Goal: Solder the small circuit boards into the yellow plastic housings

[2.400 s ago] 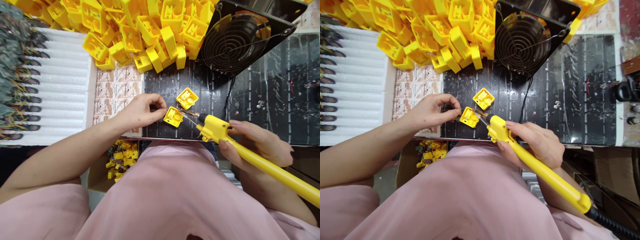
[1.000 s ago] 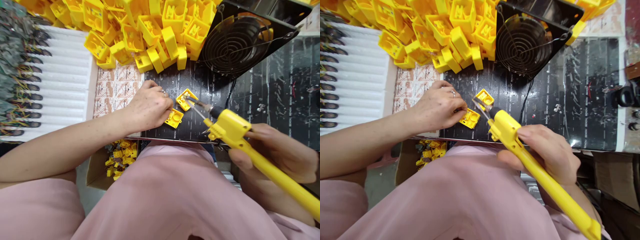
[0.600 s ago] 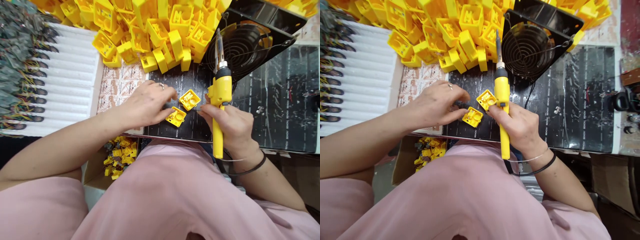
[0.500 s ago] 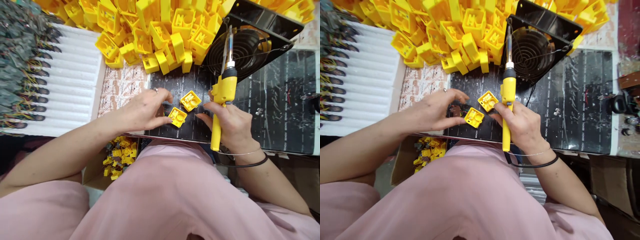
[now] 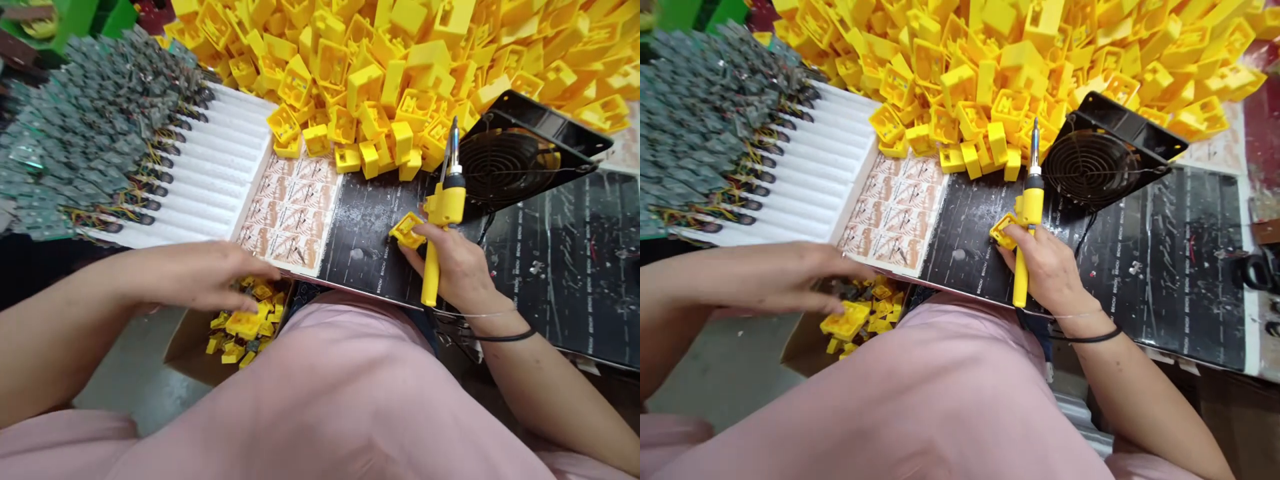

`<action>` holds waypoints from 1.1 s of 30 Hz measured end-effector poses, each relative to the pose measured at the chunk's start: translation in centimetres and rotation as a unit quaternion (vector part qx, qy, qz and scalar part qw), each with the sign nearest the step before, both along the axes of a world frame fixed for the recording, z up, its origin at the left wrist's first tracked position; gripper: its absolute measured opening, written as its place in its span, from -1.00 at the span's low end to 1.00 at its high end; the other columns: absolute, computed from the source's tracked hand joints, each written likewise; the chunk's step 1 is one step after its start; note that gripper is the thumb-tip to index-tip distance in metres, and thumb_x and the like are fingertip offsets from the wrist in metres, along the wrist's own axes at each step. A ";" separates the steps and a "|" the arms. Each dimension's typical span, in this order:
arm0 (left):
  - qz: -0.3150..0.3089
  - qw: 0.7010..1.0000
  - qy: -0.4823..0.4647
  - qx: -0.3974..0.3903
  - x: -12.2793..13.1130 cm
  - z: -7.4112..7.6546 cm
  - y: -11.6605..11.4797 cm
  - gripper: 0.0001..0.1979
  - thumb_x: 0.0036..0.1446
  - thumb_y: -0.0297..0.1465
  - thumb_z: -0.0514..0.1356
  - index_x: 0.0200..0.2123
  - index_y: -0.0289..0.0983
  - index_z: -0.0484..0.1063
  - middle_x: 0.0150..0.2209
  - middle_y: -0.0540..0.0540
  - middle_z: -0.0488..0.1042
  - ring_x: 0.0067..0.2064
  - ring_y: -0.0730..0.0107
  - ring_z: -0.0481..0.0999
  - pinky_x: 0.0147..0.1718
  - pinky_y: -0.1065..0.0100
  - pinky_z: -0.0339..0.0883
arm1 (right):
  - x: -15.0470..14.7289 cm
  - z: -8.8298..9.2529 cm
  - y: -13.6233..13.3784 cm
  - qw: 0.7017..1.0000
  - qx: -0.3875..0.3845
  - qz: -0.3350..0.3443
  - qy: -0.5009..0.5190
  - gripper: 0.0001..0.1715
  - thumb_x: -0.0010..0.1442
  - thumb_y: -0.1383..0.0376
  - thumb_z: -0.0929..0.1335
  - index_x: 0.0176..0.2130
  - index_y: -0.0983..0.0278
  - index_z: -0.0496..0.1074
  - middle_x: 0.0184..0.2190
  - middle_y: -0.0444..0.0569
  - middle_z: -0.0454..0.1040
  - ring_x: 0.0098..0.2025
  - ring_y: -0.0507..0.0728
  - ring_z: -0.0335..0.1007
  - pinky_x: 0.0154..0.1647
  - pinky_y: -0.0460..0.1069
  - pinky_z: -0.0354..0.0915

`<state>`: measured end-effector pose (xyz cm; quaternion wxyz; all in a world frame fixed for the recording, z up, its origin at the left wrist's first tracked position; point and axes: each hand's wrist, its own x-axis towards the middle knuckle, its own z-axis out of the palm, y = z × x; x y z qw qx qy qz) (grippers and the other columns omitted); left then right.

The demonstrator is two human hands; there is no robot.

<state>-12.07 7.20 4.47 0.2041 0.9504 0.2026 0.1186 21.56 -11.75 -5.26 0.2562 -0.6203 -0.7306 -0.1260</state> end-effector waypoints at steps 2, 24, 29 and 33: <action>0.027 0.999 -0.005 0.021 2.4 -0.8 1.9 -0.60 0.27 -0.05 0.30 0.00 -0.20 0.54 -0.08 -0.15 0.61 0.13 -0.03 0.57 0.05 0.02 0.48 | -0.3 -0.2 -0.3 0.999 0.003 0.025 0.030 -0.65 0.42 0.22 0.43 0.14 0.19 0.38 -0.28 -0.07 0.57 -0.33 0.16 0.55 -0.32 0.01 0.41; -0.095 0.991 0.019 0.095 9.4 -5.6 -3.6 -0.41 0.39 -0.09 0.19 0.27 -0.41 0.43 0.16 -0.40 0.55 0.12 -0.04 0.59 0.07 0.06 0.53 | -0.9 -0.3 -0.3 0.993 -0.025 0.055 0.104 -0.57 0.38 0.27 0.47 0.17 0.21 0.34 -0.03 0.08 0.64 -0.11 0.22 0.67 -0.09 0.07 0.60; -0.086 0.989 0.041 0.110 9.2 -7.1 -4.2 -0.46 0.35 -0.33 0.23 0.30 -0.48 0.36 0.04 -0.37 0.61 0.01 -0.03 0.61 0.02 0.05 0.54 | -0.5 -0.7 -0.8 0.990 -0.046 0.060 0.123 -0.58 0.39 0.27 0.46 0.18 0.15 0.35 -0.06 0.00 0.65 -0.08 0.20 0.67 -0.07 0.05 0.60; -0.153 0.986 0.024 0.061 11.1 -8.0 -4.0 -0.47 0.39 -0.54 0.07 0.39 -0.48 0.28 0.21 -0.32 0.58 0.17 0.16 0.58 0.20 0.22 0.44 | 0.3 -1.3 -2.3 0.984 -0.070 0.074 0.149 -0.56 0.36 0.27 0.46 0.17 0.06 0.38 0.05 0.03 0.64 -0.04 0.26 0.68 -0.08 0.11 0.63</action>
